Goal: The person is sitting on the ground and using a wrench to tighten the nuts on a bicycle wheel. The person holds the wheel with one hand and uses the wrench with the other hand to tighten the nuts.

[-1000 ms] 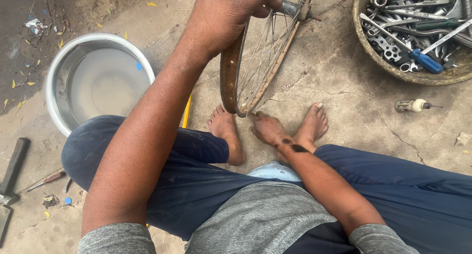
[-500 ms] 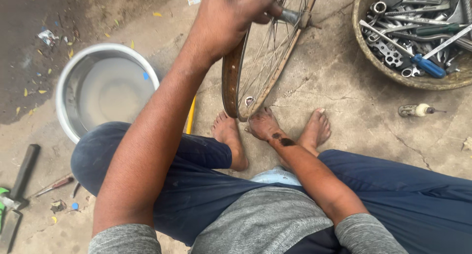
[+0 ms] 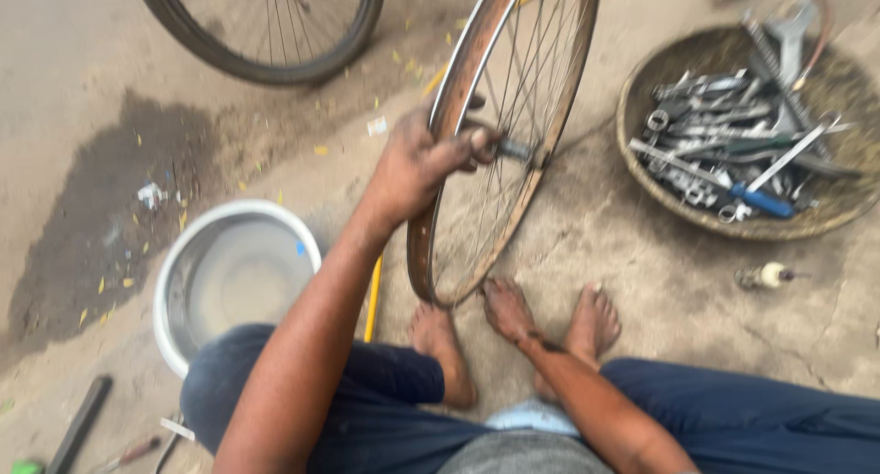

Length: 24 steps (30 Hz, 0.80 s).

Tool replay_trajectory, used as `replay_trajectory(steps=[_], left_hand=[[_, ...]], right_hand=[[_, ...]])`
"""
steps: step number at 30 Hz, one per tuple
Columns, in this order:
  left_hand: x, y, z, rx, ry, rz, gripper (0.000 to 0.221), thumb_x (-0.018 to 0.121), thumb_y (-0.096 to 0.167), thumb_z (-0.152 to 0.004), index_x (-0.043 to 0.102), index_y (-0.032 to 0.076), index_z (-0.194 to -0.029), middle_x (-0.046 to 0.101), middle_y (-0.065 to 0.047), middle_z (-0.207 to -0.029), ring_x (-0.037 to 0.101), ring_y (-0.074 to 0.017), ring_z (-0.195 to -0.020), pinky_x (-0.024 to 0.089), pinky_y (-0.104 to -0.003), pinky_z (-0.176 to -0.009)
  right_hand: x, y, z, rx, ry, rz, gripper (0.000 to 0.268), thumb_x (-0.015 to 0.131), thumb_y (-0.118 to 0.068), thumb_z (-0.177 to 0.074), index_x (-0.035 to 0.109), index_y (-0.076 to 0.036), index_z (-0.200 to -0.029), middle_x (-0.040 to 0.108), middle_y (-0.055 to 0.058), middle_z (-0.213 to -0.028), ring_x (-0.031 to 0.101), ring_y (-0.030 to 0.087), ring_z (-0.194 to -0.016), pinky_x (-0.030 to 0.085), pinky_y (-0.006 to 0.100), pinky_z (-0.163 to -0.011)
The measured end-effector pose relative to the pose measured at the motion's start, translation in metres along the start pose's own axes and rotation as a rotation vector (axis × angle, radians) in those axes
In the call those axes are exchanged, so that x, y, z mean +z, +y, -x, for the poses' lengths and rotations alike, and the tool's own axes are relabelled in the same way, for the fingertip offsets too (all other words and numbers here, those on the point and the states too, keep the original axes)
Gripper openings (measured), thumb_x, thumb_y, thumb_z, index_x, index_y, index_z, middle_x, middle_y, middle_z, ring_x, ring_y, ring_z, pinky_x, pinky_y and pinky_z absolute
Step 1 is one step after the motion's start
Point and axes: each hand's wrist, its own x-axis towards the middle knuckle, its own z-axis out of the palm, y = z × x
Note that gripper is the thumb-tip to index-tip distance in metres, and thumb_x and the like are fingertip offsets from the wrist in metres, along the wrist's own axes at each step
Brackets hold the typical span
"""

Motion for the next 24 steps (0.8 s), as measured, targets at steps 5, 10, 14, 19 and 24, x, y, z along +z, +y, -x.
replay_trajectory(steps=[5, 10, 14, 19, 24], left_hand=[[-0.003, 0.0, 0.001, -0.044, 0.041, 0.03, 0.062, 0.072, 0.032, -0.092, 0.051, -0.007, -0.135, 0.078, -0.015, -0.11, 0.075, -0.0193, -0.092, 0.061, -0.032, -0.078], [-0.01, -0.007, 0.003, -0.071, 0.078, -0.004, 0.057, 0.07, 0.028, -0.092, 0.051, -0.005, -0.134, 0.077, -0.016, -0.108, 0.075, -0.0202, -0.091, 0.06, -0.034, -0.079], [-0.015, -0.008, 0.004, -0.087, 0.108, 0.015, 0.054, 0.068, 0.025, -0.092, 0.051, -0.003, -0.134, 0.077, -0.015, -0.107, 0.075, -0.0209, -0.09, 0.06, -0.034, -0.078], [-0.015, -0.005, 0.008, -0.109, 0.143, -0.024, 0.054, 0.069, 0.026, -0.091, 0.051, -0.002, -0.134, 0.077, -0.016, -0.106, 0.076, -0.0205, -0.091, 0.061, -0.035, -0.08], [-0.016, -0.006, 0.012, -0.1, 0.135, -0.012, 0.055, 0.069, 0.027, -0.091, 0.052, -0.003, -0.133, 0.078, -0.015, -0.106, 0.075, -0.02, -0.091, 0.061, -0.035, -0.08]], right_hand=[[-0.036, 0.002, -0.014, 0.45, -0.032, -0.656, 0.023, 0.068, -0.02, -0.092, 0.071, 0.002, -0.097, 0.071, 0.017, -0.086, 0.069, 0.024, -0.08, 0.054, 0.038, -0.074], [-0.113, -0.027, -0.014, 0.278, -0.377, -0.815, 0.03, 0.077, -0.03, -0.091, 0.071, -0.001, -0.096, 0.062, 0.004, -0.078, 0.053, 0.015, -0.067, 0.045, 0.033, -0.06], [-0.16, -0.077, -0.001, 0.179, -0.55, -0.682, 0.02, 0.076, -0.03, -0.088, 0.071, -0.012, -0.095, 0.062, 0.0, -0.077, 0.051, 0.013, -0.067, 0.043, 0.031, -0.058], [-0.188, -0.116, 0.013, 0.21, -0.514, -0.537, 0.033, 0.072, -0.037, -0.095, 0.071, -0.004, -0.089, 0.059, 0.002, -0.072, 0.045, 0.012, -0.059, 0.039, 0.029, -0.051], [-0.196, -0.124, 0.015, 0.141, -0.449, -0.608, 0.037, 0.068, -0.041, -0.099, 0.071, -0.005, -0.089, 0.056, 0.0, -0.067, 0.042, 0.008, -0.051, 0.035, 0.028, -0.044]])
